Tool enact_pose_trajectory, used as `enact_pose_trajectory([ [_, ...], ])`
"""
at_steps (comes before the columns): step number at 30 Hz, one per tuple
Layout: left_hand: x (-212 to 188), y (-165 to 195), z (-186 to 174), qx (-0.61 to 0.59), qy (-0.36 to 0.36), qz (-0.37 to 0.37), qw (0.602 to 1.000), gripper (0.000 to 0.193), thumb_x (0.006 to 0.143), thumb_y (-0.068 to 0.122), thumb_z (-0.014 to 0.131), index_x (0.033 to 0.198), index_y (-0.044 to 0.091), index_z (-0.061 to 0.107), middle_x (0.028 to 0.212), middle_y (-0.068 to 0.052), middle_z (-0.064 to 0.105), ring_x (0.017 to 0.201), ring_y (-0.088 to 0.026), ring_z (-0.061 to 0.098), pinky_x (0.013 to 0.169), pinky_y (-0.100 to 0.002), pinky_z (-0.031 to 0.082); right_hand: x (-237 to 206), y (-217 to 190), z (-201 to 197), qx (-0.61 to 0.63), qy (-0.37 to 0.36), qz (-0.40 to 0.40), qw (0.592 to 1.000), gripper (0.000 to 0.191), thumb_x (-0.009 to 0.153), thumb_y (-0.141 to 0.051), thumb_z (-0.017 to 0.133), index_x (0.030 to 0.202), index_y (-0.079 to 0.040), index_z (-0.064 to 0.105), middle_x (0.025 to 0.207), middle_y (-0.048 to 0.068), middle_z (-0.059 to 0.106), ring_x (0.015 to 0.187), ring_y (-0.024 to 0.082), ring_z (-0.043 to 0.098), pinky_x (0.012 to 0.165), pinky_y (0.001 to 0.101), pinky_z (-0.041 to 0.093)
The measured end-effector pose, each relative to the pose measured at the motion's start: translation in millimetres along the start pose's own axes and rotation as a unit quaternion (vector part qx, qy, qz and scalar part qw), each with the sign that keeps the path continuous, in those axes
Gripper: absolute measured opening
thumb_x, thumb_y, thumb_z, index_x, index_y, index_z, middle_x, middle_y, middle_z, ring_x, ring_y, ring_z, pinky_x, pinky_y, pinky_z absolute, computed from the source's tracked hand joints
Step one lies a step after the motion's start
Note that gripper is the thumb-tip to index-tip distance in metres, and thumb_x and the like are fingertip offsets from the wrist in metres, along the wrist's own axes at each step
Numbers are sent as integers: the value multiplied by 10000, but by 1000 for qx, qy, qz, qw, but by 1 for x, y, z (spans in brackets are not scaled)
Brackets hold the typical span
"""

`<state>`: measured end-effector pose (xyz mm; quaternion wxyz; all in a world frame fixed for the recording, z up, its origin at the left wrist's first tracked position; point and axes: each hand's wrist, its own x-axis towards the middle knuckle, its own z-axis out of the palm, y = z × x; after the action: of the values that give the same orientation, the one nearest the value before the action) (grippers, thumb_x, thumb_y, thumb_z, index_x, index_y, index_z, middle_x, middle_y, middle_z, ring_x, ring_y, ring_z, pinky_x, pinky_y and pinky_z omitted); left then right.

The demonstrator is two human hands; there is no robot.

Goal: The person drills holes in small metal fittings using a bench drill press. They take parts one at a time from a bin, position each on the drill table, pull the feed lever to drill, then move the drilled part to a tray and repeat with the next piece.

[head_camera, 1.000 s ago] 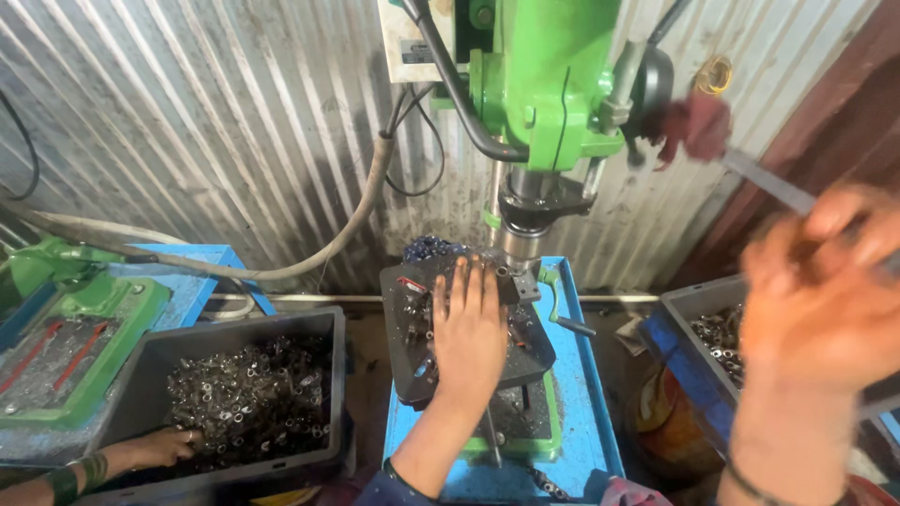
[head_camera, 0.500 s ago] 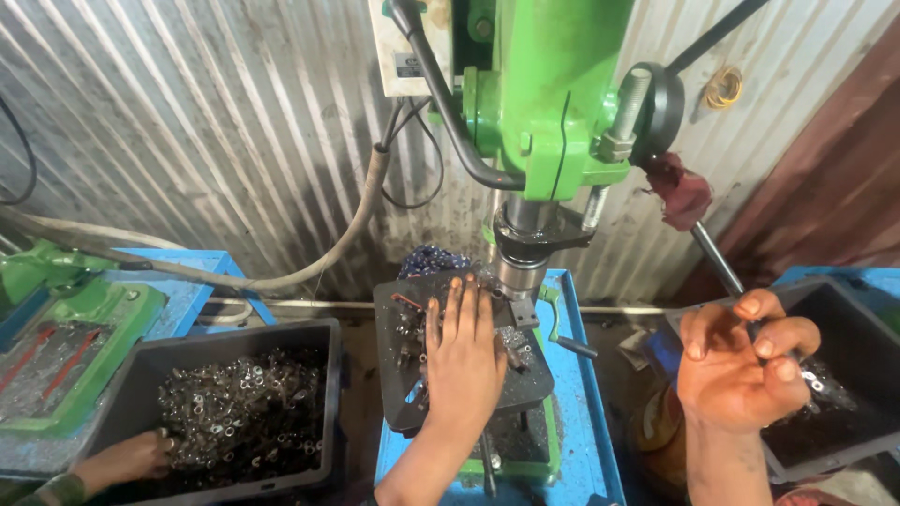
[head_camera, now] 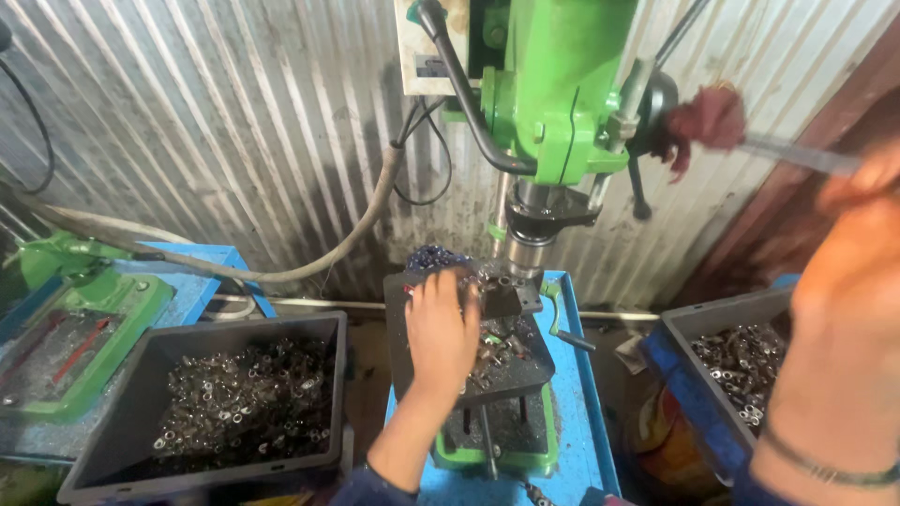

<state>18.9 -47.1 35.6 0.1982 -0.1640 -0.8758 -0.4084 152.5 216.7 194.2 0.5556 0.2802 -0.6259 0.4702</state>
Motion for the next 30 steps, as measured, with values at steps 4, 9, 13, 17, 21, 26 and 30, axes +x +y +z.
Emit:
enact_pose_trajectory([
  [4,19,5,13,-47,-50,-55,996,344,1028,362,521,1014,61,687,968,-206,722,961,-432,674,846,-547,500,65,3,19,-51,-76,0,996,285,1067,-427,579,1021,-148,546,1122,92,646,864,237,607,720,336,496],
  [9,22,9,27,-102,-44,-31,993,342,999,349,550,939,68,736,844,-218,723,834,-442,673,731,-542,508,85,-1,29,-77,-107,12,991,278,1066,-421,577,1015,-149,547,1121,83,643,900,233,605,771,346,490],
  [13,10,-3,15,-205,-41,-74,975,260,956,295,670,906,50,738,745,-173,739,653,-279,717,656,-395,532,91,-2,30,-82,-116,18,990,272,1066,-415,576,1010,-151,548,1120,77,641,929,231,603,812,354,486],
  [17,-2,-4,10,-258,20,-32,965,201,834,143,791,1021,71,779,790,-162,746,599,-226,689,602,-344,519,90,-4,30,-84,-117,23,989,267,1066,-410,575,1006,-152,548,1120,70,639,957,228,601,853,362,482],
  [21,-5,-1,13,-234,-17,-81,969,242,842,138,803,1078,90,780,779,-192,737,583,-261,650,601,-350,515,90,-5,31,-84,-119,25,989,261,1066,-405,573,1001,-153,549,1119,63,636,986,225,599,894,370,477],
  [26,-5,-5,23,-288,27,-41,956,257,804,119,813,1050,57,771,867,-161,780,707,-213,761,660,-313,556,92,-6,36,-82,-121,22,989,255,1066,-398,571,995,-155,550,1118,55,634,1022,222,597,945,379,472],
  [30,-8,-8,33,-251,40,5,967,269,800,132,813,1055,51,784,921,-151,764,732,-262,743,672,-349,556,93,-6,38,-78,-118,23,990,249,1065,-393,570,991,-156,550,1118,48,631,1050,219,595,985,387,467],
])
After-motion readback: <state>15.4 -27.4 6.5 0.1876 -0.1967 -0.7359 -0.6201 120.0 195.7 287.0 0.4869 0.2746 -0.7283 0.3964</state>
